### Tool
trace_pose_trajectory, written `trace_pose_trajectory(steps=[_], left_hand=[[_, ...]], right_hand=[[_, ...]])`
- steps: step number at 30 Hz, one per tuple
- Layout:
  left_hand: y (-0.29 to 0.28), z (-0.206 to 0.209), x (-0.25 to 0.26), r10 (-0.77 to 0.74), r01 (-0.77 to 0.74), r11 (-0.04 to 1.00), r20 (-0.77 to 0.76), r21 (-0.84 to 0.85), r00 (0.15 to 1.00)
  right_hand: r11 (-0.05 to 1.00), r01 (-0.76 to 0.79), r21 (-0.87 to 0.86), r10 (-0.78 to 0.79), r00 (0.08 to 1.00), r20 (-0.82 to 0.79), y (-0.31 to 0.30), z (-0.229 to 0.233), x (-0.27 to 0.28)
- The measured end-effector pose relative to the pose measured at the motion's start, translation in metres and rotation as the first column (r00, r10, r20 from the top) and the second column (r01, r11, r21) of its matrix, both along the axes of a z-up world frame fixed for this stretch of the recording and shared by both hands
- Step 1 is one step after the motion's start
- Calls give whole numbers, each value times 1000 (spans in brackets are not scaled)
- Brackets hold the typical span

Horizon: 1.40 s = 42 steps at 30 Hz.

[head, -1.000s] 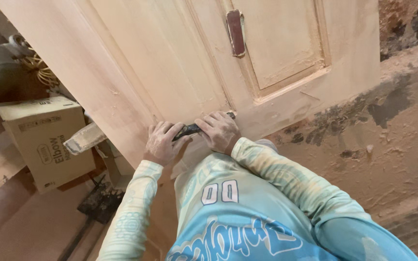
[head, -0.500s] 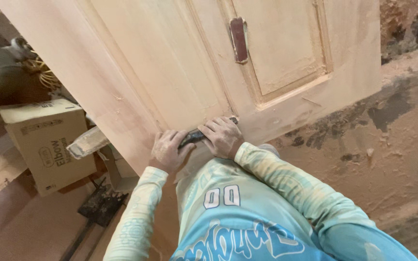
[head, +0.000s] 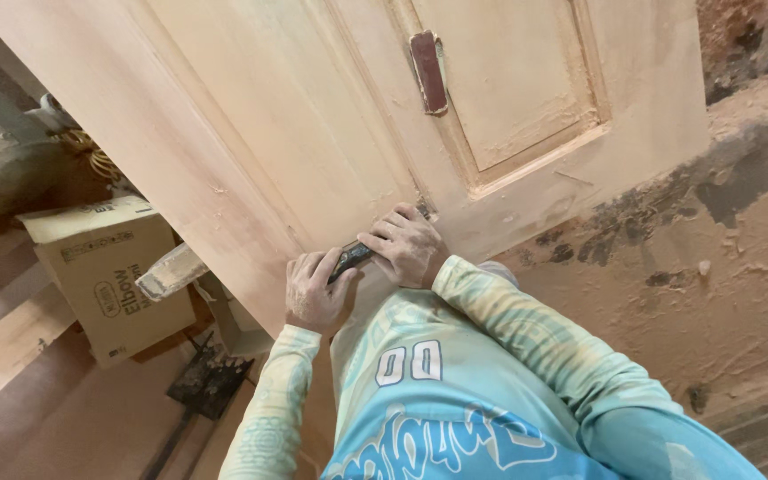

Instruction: The person uses a chisel to carve decorative grooves and lines into the surface of a wooden door. They systematically work along the raised panels and edges, removing wood shavings to create a finished design.

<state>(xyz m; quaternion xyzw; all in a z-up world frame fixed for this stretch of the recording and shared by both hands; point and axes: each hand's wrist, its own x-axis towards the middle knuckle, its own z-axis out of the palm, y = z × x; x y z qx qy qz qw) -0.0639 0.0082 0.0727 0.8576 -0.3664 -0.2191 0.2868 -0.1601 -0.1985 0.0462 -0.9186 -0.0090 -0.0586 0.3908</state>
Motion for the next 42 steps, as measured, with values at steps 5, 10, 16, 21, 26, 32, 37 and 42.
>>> trace_pose_trajectory(steps=[5,10,16,21,26,32,37,42], left_hand=[[0,-7,3,-76,77,997,64,-8,995],[-4,-10,10,-107,106,994,124,12,987],[-5,5,7,-50,61,998,253,-35,966],[-10,7,14,-2,19,998,254,-65,967],[-5,5,11,-19,41,994,206,-101,978],[-2,1,1,-28,47,995,207,-87,978],[-6,-12,-12,68,-49,993,184,-110,981],[-1,-17,-6,104,-95,985,56,-145,993]], right_hand=[[998,53,20,-52,998,-30,6,-3,-7],[997,73,22,-72,996,-44,3,-3,-7],[990,128,63,-129,992,13,4,5,1],[981,152,118,-155,988,15,4,-3,9],[978,136,161,-139,990,8,12,-22,6],[966,138,220,-152,987,46,14,-39,-6],[975,135,178,-144,989,41,11,-45,-6],[992,77,104,-77,997,3,3,-23,4]])
